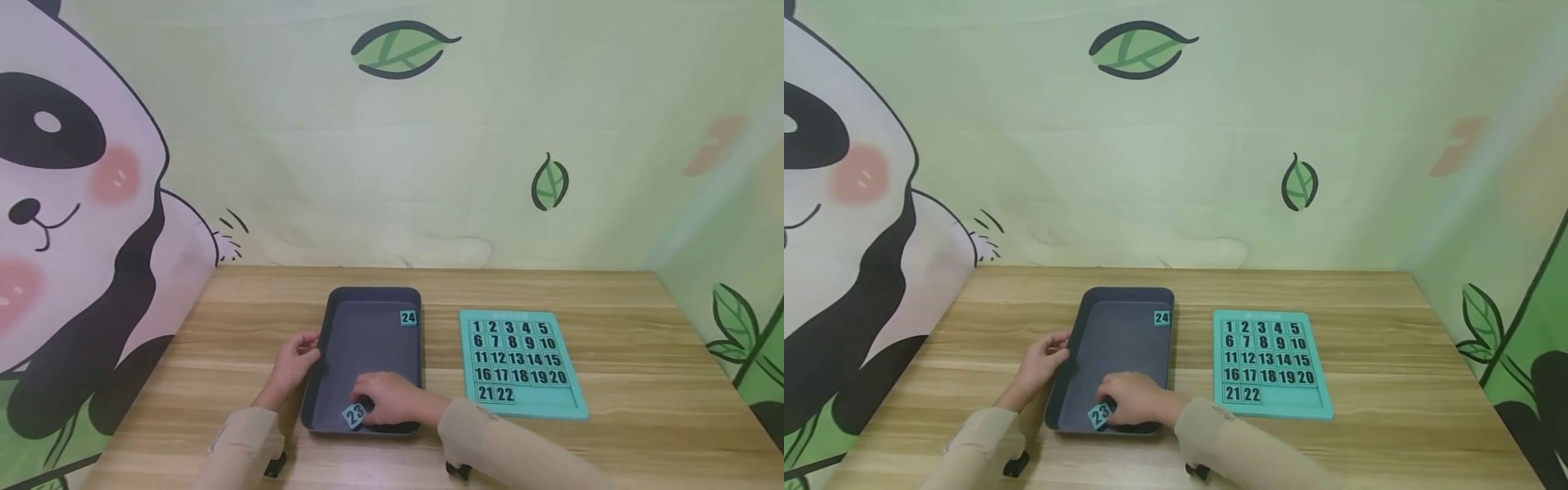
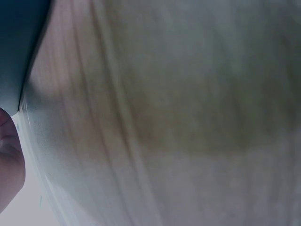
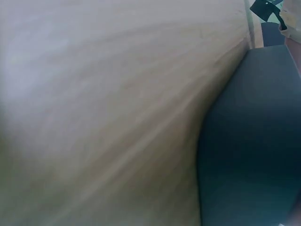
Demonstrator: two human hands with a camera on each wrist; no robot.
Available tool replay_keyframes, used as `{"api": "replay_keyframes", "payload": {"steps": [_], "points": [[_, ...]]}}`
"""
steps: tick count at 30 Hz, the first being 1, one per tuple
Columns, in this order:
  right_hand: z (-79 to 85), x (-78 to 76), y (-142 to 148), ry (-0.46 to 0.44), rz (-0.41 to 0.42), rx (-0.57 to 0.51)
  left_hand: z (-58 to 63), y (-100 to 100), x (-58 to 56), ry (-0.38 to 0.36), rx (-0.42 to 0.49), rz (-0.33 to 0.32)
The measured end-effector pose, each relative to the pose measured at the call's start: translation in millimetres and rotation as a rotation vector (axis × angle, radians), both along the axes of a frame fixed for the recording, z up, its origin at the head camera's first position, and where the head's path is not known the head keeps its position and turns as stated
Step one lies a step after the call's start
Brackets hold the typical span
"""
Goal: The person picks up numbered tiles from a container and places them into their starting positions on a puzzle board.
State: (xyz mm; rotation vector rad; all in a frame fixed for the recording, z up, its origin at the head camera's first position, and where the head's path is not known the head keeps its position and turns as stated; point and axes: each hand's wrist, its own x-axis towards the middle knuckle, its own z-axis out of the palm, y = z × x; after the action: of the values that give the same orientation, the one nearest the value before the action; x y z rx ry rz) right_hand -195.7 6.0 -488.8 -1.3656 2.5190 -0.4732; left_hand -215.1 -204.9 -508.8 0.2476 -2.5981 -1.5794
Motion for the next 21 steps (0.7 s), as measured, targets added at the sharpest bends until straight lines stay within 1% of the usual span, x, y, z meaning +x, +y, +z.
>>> {"api": "replay_keyframes", "payload": {"steps": [10, 15, 18, 21], "points": [[16.7, 0.9, 28, -0.015, -0.042, -0.043, 1.5, 0, 1.3, -0.005, -0.020, -0.005], [25.3, 0.8, 47, -0.047, -0.076, -0.072, 2.0, 0, 1.6, 0.006, -0.017, -0.005], [26.8, -0.2, 61, -0.065, -0.101, -0.088, 1.4, 1, 1.0, 0.015, -0.013, -0.004], [27.4, -1.1, 74, -0.110, -0.133, -0.116, 1.0, 0, 0.6, 0.017, -0.014, -0.006]]}}
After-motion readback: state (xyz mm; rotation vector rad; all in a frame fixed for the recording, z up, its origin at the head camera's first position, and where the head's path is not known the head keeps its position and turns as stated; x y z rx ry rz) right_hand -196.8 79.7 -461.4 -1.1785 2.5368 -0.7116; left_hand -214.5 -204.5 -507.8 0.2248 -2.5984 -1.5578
